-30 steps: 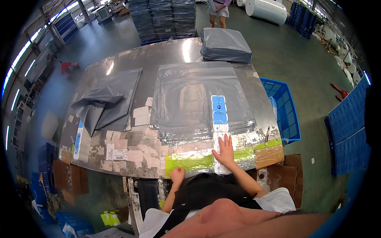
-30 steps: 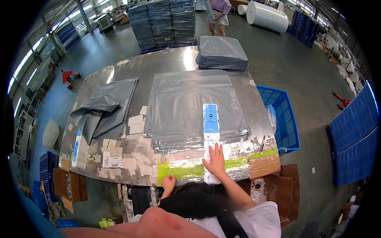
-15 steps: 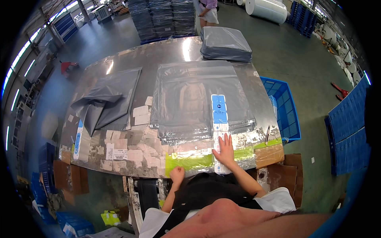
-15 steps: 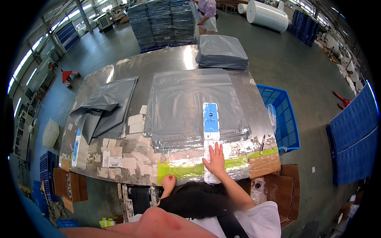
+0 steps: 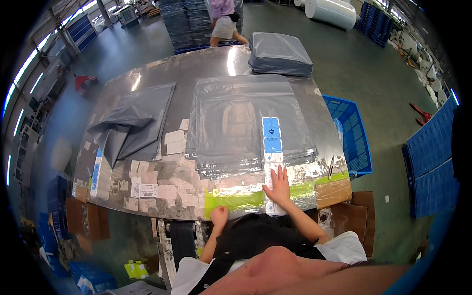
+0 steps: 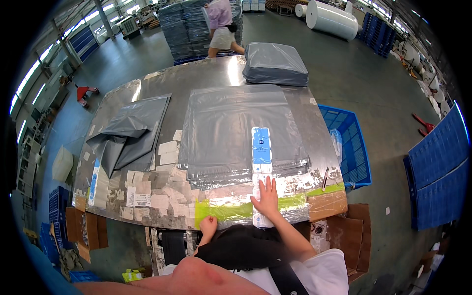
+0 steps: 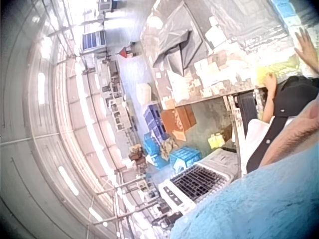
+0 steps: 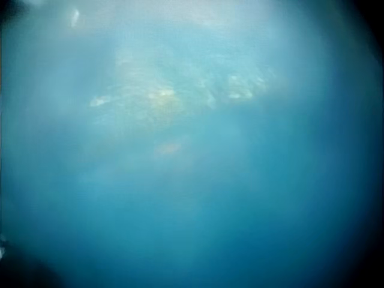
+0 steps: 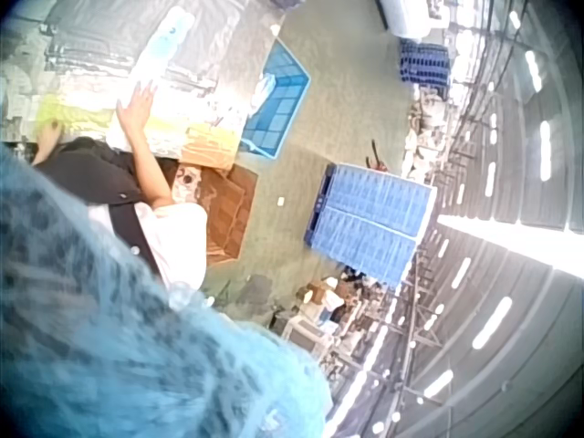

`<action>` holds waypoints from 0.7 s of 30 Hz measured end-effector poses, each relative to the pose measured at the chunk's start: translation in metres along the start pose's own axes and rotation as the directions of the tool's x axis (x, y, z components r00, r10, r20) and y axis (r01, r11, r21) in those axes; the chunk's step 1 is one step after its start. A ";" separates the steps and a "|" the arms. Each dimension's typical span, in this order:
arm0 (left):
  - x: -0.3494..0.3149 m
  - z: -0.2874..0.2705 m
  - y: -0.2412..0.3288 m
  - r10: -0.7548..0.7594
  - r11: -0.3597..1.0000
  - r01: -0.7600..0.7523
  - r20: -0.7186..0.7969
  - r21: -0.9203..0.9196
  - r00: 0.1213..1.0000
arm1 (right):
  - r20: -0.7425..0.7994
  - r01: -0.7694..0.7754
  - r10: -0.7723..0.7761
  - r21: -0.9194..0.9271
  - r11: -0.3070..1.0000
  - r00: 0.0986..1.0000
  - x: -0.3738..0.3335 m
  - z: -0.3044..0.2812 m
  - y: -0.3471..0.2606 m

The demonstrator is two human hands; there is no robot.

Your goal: The person packs multiple packages of toilet paper rolls into a large grey plastic bag on a metal table. They arrange the rolls in rows, place the bag over them, and fold the bag closed. The process is repeated with a second batch of rolls.

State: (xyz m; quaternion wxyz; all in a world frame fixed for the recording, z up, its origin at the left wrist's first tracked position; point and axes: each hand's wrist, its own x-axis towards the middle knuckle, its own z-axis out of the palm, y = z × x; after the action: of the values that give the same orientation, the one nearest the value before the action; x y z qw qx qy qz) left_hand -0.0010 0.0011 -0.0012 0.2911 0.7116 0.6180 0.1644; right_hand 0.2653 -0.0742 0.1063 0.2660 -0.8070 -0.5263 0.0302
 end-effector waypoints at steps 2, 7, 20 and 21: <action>0.000 0.001 0.000 0.004 1.000 -0.004 -0.005 -0.004 1.000 | -0.005 0.003 -0.003 -0.001 1.000 1.000 0.000 0.000 0.000; 0.001 0.004 -0.003 0.003 1.000 -0.003 -0.015 -0.006 1.000 | -0.014 0.008 -0.008 0.003 1.000 1.000 0.000 0.001 0.001; 0.000 0.003 -0.003 0.007 1.000 -0.007 -0.019 0.002 1.000 | -0.017 0.014 -0.014 0.004 1.000 1.000 0.000 0.000 0.000; 0.001 0.003 -0.002 0.007 1.000 -0.007 -0.019 -0.003 1.000 | -0.016 0.013 -0.013 0.001 1.000 1.000 0.000 0.000 0.001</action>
State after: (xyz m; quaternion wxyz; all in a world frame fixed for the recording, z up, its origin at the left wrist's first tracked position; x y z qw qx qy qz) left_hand -0.0009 0.0011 -0.0053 0.2859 0.7119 0.6177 0.1730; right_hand 0.2657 -0.0741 0.1058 0.2710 -0.8036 -0.5294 0.0223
